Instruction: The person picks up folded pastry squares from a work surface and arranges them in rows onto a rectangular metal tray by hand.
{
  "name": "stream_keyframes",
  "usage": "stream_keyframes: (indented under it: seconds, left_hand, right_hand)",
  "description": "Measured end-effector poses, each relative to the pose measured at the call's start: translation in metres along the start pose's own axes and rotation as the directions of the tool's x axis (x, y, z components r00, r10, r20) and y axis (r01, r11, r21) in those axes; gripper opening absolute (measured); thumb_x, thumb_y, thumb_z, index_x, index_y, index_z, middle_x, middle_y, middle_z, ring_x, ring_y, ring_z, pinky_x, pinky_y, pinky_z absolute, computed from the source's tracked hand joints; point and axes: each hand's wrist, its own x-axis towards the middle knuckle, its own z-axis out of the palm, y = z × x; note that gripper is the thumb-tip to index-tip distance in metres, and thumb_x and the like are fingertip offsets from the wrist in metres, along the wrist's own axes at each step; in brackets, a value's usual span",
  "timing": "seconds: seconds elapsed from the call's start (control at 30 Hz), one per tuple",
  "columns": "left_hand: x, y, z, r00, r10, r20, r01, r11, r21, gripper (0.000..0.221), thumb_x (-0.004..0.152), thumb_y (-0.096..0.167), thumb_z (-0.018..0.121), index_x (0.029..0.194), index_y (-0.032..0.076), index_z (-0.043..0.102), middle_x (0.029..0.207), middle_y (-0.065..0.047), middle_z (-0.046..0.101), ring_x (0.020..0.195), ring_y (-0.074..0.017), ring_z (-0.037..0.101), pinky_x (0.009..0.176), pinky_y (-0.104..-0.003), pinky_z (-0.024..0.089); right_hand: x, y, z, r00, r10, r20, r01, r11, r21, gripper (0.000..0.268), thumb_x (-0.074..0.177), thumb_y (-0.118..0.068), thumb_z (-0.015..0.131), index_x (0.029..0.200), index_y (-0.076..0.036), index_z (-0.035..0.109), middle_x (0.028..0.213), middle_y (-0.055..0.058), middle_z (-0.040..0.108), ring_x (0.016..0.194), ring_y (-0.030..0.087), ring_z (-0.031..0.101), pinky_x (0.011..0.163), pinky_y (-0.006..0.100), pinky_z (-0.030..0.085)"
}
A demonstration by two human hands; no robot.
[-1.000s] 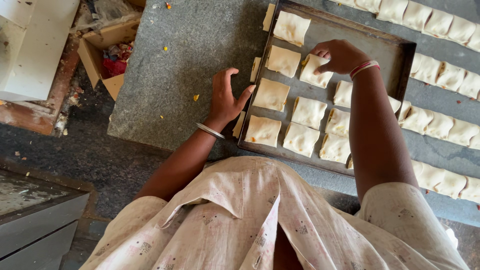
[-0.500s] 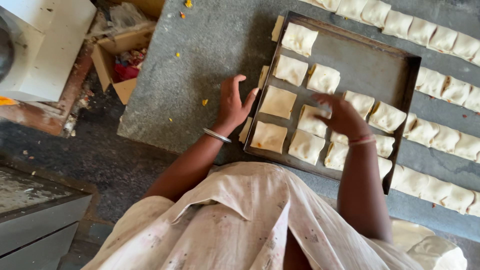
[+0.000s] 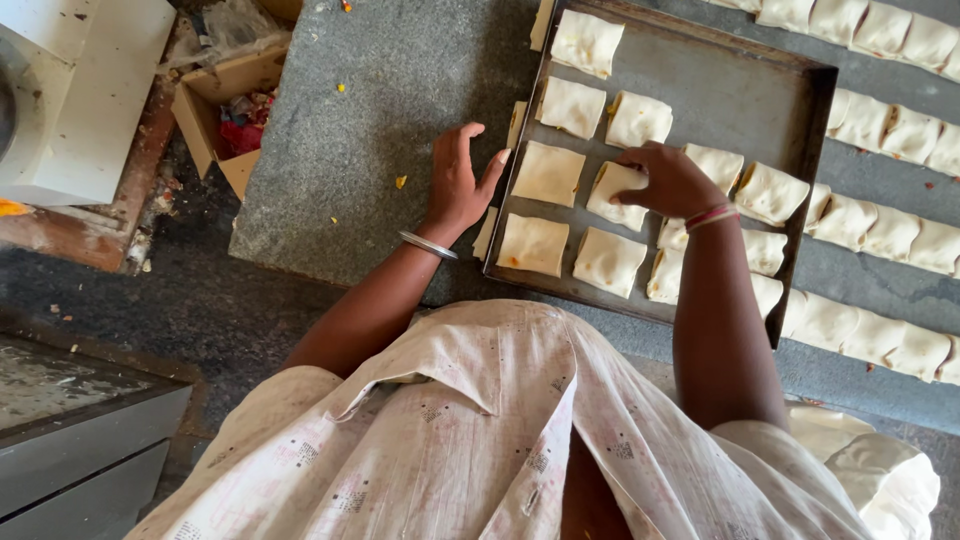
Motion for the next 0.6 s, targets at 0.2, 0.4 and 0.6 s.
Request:
stream_keyframes:
  seconds: [0.2,0.4,0.6]
  left_hand:
    - [0.001,0.000,-0.001,1.000,-0.008,0.018,0.008,1.000,-0.004,0.050,0.106,0.039,0.067,0.135,0.003,0.050,0.128,-0.019,0.057,0.123,-0.0384,0.051,0.104,-0.050,0.045]
    - [-0.002,-0.002,0.001,1.000,0.000,0.005,0.000,1.000,-0.006,0.050,0.106,0.038,0.068,0.135,0.003,0.050,0.129,-0.020,0.056,0.124,-0.0384,0.051,0.104,-0.050,0.044]
    - [0.000,0.003,-0.001,1.000,-0.004,0.007,0.004,1.000,-0.027,0.052,0.107,0.039,0.068,0.137,0.002,0.048,0.130,-0.020,0.056,0.124,-0.0376,0.051,0.106,-0.050,0.043]
  right_hand:
    - [0.008,-0.014,-0.015,0.997,0.030,0.077,-0.026,0.998,-0.054,0.062,0.076,-0.031,0.089,0.129,-0.007,0.069,0.117,0.017,0.073,0.109,0.033,0.070,0.093,0.045,0.056]
    - [-0.025,-0.002,-0.024,1.000,-0.012,-0.002,0.012,0.983,0.183,0.057,0.082,-0.023,0.083,0.135,-0.010,0.067,0.129,0.013,0.070,0.114,0.031,0.067,0.095,0.043,0.054]
    - [-0.065,0.060,-0.044,0.913,0.104,-0.395,-0.111,0.994,0.006,0.045,0.095,-0.019,0.080,0.137,-0.009,0.066,0.133,0.016,0.070,0.123,0.032,0.068,0.106,0.042,0.054]
